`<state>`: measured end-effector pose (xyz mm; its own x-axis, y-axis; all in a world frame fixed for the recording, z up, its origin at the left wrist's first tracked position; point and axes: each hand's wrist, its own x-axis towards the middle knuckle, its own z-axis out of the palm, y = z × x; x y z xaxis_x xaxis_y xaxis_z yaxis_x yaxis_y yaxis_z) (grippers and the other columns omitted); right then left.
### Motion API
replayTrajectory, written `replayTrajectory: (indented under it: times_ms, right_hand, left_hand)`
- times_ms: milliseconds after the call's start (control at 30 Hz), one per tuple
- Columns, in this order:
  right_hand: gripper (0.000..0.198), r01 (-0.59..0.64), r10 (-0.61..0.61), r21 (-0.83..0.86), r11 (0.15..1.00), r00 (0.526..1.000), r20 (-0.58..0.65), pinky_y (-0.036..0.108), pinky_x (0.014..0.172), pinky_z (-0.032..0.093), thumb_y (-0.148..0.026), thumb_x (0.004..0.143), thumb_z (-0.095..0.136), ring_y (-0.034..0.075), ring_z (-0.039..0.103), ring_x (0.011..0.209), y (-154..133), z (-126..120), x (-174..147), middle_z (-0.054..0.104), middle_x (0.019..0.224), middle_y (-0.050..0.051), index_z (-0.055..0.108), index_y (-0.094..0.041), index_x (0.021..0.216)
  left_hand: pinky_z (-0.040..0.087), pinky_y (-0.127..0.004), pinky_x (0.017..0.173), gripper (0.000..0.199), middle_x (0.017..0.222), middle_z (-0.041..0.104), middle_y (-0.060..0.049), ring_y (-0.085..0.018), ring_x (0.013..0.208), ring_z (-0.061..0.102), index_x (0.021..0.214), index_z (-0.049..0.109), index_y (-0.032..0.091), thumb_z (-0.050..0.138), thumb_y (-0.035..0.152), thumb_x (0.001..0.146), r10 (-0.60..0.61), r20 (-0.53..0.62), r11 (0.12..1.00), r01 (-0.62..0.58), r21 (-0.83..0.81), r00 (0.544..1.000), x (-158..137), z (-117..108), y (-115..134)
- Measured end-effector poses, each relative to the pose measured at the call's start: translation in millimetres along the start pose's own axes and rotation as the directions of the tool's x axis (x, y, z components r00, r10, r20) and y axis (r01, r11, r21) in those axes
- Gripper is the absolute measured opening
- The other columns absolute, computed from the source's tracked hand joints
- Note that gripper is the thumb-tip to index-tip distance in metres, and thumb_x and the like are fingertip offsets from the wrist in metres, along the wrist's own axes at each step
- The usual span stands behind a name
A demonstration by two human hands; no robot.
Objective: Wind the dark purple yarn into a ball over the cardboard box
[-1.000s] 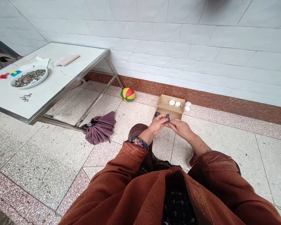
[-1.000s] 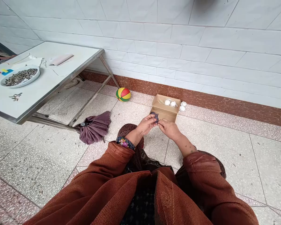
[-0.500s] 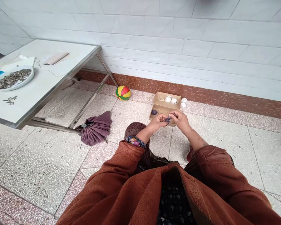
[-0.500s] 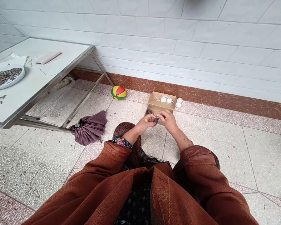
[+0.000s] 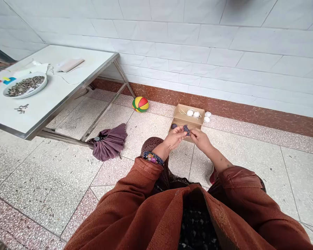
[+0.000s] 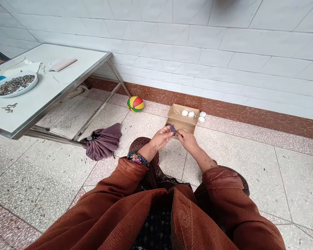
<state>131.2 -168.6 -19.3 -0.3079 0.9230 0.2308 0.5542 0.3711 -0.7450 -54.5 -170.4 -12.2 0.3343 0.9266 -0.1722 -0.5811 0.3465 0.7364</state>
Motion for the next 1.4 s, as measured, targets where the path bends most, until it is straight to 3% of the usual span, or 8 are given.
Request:
replayTrajectory:
  times_ms: [133,300,533,733,867,1000,1200,1400]
  right_hand:
    - [0.02,0.059,-0.053,-0.091,0.994,0.996,0.071,0.036,0.08,0.054,-0.035,0.101,0.055,0.025,0.069,0.09,-4.6,-1.5,-6.0,0.074,0.098,0.008,0.073,-0.026,0.101]
    - [0.026,0.194,-0.191,-0.028,0.981,0.979,0.077,0.037,0.082,0.054,-0.041,0.104,0.053,0.025,0.069,0.09,-14.1,-12.7,-8.6,0.073,0.095,0.008,0.075,-0.027,0.103]
    - [0.028,0.178,-0.179,-0.045,0.983,0.984,-0.019,0.037,0.082,0.055,-0.044,0.103,0.058,0.024,0.068,0.087,-12.6,-24.8,-3.3,0.074,0.091,0.007,0.079,-0.027,0.094]
    - [0.025,0.132,-0.139,-0.059,0.989,0.981,-0.134,0.034,0.076,0.054,-0.04,0.102,0.062,0.022,0.067,0.082,-1.0,-15.3,4.2,0.072,0.085,0.005,0.076,-0.025,0.088]
    - [0.024,0.062,-0.07,-0.048,0.997,0.98,-0.186,0.034,0.074,0.054,-0.036,0.102,0.057,0.021,0.066,0.079,5.2,-5.7,5.8,0.072,0.085,0.006,0.071,-0.022,0.089]
    - [0.022,0.13,-0.132,-0.077,0.989,0.991,-0.031,0.035,0.079,0.054,-0.034,0.103,0.053,0.023,0.069,0.088,-1.8,1.4,-2.2,0.074,0.094,0.008,0.071,-0.023,0.097]
    - [0.024,0.241,-0.241,0.016,0.97,0.969,0.05,0.033,0.074,0.054,-0.038,0.103,0.056,0.02,0.066,0.078,-21.5,-13.8,-10.9,0.073,0.088,0.006,0.074,-0.023,0.098]
    - [0.023,0.177,-0.174,0.042,0.983,0.983,-0.056,0.034,0.072,0.053,-0.039,0.099,0.062,0.021,0.064,0.077,-21.5,-25.5,-4.1,0.072,0.085,0.006,0.078,-0.024,0.092]
  left_hand:
    - [0.05,-0.031,0.088,0.045,0.092,0.07,-0.001,-0.012,0.084,0.065,0.098,0.066,0.017,0.093,0.025,0.063,0.055,-0.094,0.998,-0.053,0.016,0.994,3.6,-5.6,2.0]
    - [0.048,-0.028,0.078,0.051,0.079,0.065,0.004,-0.009,0.073,0.06,0.089,0.06,0.017,0.095,0.026,0.054,0.147,-0.204,0.968,-0.098,0.233,0.968,7.9,-11.1,-1.4]
    - [0.044,-0.025,0.069,0.048,0.07,0.064,0.005,-0.007,0.064,0.056,0.077,0.059,0.016,0.096,0.032,0.051,0.047,0.01,0.847,-0.045,0.53,0.999,5.6,-6.2,-11.7]
    - [0.05,-0.029,0.072,0.05,0.073,0.064,0.003,-0.01,0.068,0.06,0.079,0.058,0.015,0.098,0.034,0.055,-0.118,0.172,0.927,0.046,0.373,0.978,-1.7,0.7,-8.0]
    - [0.051,-0.029,0.077,0.05,0.088,0.069,0.0,-0.012,0.08,0.065,0.095,0.062,0.018,0.095,0.027,0.06,-0.051,0.063,0.989,0.042,0.145,0.997,-2.7,1.2,-0.6]
    - [0.05,-0.028,0.082,0.049,0.094,0.067,0.001,-0.012,0.086,0.064,0.102,0.061,0.02,0.09,0.021,0.063,0.072,-0.09,0.997,-0.071,0.021,0.993,1.4,-2.4,3.1]
    - [0.042,-0.024,0.073,0.034,0.075,0.06,0.005,-0.008,0.071,0.053,0.084,0.058,0.018,0.081,0.014,0.061,0.216,-0.27,0.935,-0.119,0.335,0.938,6.4,-9.0,-1.3]
    - [0.035,-0.024,0.066,0.032,0.069,0.056,0.007,-0.006,0.063,0.048,0.08,0.057,0.017,0.08,0.012,0.058,0.118,0.0,0.816,-0.097,0.57,0.993,-5.9,-6.4,-9.8]
